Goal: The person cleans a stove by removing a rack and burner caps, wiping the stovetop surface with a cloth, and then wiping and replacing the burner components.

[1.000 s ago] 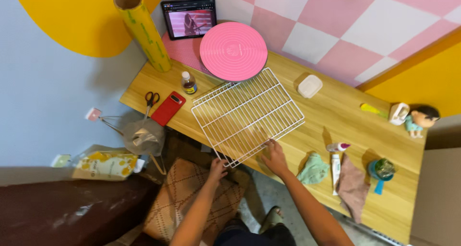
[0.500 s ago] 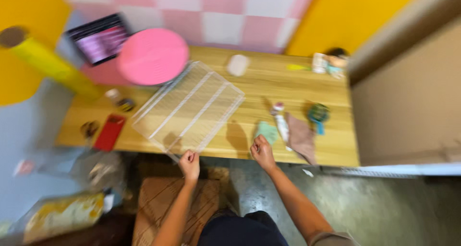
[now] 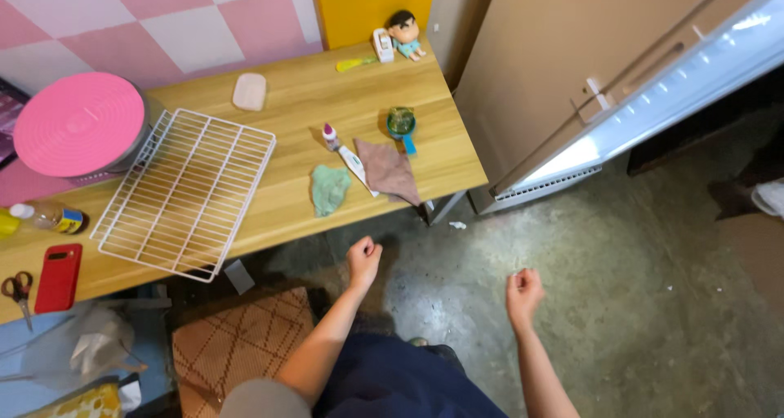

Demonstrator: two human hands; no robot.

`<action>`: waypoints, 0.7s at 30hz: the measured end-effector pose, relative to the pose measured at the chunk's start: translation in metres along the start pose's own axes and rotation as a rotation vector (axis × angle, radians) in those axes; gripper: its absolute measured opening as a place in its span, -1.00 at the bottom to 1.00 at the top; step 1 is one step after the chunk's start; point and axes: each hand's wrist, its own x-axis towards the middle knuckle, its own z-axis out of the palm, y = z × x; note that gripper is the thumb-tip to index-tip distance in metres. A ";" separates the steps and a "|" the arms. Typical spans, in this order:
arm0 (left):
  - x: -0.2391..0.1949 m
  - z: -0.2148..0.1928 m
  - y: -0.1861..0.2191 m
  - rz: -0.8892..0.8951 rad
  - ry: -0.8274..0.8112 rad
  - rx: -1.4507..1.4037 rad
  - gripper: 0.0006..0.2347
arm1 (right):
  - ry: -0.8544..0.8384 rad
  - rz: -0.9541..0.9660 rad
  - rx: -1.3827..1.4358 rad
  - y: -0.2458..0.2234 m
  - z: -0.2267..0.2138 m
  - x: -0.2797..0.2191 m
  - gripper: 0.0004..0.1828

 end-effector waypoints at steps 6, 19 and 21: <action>0.015 0.010 0.001 0.074 -0.089 -0.005 -0.80 | -0.021 -0.022 -0.024 0.025 -0.035 -0.003 -0.70; 0.180 -0.032 -0.006 0.011 -0.242 0.853 -0.27 | -0.295 0.284 0.206 -0.001 0.022 0.048 -0.66; 0.194 -0.036 -0.004 -0.088 -0.280 1.022 -0.34 | -0.324 0.329 0.213 -0.007 0.037 0.056 -0.68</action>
